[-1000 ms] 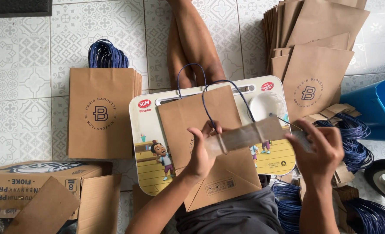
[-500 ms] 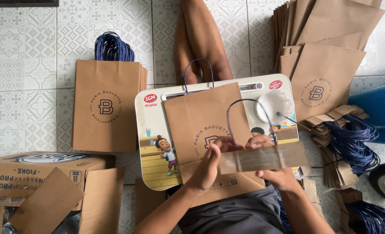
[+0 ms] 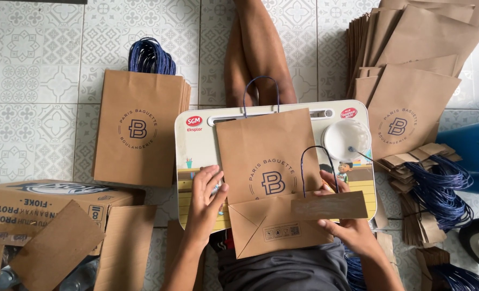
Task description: The person sits on the floor and assembles brown paper bags by inserting blue twisted handles through the top slots. They use a small rectangular cardboard piece to reinforce the handle attachment points and apply glue from a small white bowl using a brush to secure the handles in place.
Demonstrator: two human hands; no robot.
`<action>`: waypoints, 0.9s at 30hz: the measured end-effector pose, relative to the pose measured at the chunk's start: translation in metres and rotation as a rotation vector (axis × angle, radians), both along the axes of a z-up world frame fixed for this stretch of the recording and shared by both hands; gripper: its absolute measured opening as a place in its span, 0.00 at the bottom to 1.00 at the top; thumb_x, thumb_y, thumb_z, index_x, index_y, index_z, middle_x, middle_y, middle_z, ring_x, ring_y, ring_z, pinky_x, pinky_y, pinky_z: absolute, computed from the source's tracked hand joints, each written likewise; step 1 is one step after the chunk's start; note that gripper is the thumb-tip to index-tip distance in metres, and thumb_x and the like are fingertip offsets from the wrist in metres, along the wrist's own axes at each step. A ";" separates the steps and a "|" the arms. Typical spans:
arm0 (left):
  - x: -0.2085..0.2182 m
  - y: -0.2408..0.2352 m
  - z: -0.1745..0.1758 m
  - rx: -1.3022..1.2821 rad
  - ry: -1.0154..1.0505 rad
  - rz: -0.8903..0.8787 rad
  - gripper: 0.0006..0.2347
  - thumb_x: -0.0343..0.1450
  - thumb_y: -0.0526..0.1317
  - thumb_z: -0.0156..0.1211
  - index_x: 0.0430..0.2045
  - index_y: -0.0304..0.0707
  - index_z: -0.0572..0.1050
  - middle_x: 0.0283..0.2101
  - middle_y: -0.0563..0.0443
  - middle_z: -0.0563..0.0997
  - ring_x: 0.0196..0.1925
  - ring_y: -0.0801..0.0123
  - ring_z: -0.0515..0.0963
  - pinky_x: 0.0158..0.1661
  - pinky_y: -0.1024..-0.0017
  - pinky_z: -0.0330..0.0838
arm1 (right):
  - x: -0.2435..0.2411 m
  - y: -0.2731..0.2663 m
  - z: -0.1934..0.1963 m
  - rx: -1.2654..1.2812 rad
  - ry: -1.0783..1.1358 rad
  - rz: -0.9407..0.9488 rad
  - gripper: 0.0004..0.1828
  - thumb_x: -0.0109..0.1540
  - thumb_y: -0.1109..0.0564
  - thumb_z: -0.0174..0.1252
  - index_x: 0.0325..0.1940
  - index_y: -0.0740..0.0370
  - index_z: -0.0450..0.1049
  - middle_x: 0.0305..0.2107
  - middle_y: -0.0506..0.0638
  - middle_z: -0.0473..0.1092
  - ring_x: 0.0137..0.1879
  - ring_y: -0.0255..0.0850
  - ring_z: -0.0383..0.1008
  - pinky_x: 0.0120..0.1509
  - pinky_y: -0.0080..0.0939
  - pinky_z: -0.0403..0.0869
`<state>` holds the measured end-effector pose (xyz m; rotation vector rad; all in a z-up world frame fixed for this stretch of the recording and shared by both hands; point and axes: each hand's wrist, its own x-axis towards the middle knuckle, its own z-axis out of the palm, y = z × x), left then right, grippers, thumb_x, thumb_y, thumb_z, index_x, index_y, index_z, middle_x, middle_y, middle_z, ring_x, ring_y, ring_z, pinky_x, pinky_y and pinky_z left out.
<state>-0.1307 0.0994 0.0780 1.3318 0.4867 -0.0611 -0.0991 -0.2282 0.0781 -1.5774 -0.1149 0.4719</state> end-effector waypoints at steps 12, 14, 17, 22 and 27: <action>0.000 0.021 0.003 -0.190 -0.369 0.264 0.25 0.62 0.30 0.63 0.56 0.37 0.66 0.51 0.42 0.77 0.52 0.61 0.78 0.52 0.67 0.73 | 0.004 0.022 -0.009 0.488 -0.278 0.033 0.26 0.65 0.35 0.68 0.61 0.46 0.73 0.71 0.63 0.54 0.83 0.61 0.44 0.86 0.70 0.42; -0.001 0.033 0.051 -0.019 -0.413 0.218 0.24 0.63 0.31 0.62 0.55 0.38 0.66 0.41 0.51 0.72 0.42 0.71 0.70 0.45 0.76 0.65 | 0.005 0.019 -0.013 0.523 -0.252 -0.008 0.27 0.63 0.34 0.70 0.58 0.48 0.74 0.70 0.62 0.56 0.81 0.61 0.48 0.85 0.71 0.46; 0.005 0.020 0.120 0.293 -0.394 0.087 0.18 0.66 0.32 0.61 0.51 0.40 0.71 0.29 0.60 0.64 0.29 0.81 0.63 0.34 0.85 0.59 | 0.008 0.016 -0.011 0.577 -0.230 -0.065 0.30 0.61 0.34 0.73 0.58 0.50 0.75 0.68 0.62 0.60 0.78 0.60 0.55 0.82 0.70 0.54; 0.050 -0.036 0.145 0.648 -0.587 -0.310 0.18 0.69 0.24 0.53 0.52 0.39 0.74 0.26 0.56 0.62 0.25 0.72 0.62 0.32 0.74 0.61 | 0.011 0.002 -0.019 0.561 -0.276 -0.137 0.31 0.62 0.33 0.68 0.63 0.47 0.72 0.66 0.57 0.62 0.76 0.58 0.58 0.77 0.65 0.62; 0.078 -0.098 0.078 0.760 -0.568 -0.511 0.15 0.72 0.35 0.61 0.52 0.45 0.68 0.37 0.48 0.71 0.23 0.56 0.75 0.23 0.57 0.70 | 0.021 -0.019 -0.012 0.556 -0.324 -0.282 0.33 0.63 0.35 0.68 0.64 0.55 0.71 0.63 0.55 0.67 0.74 0.53 0.64 0.81 0.59 0.61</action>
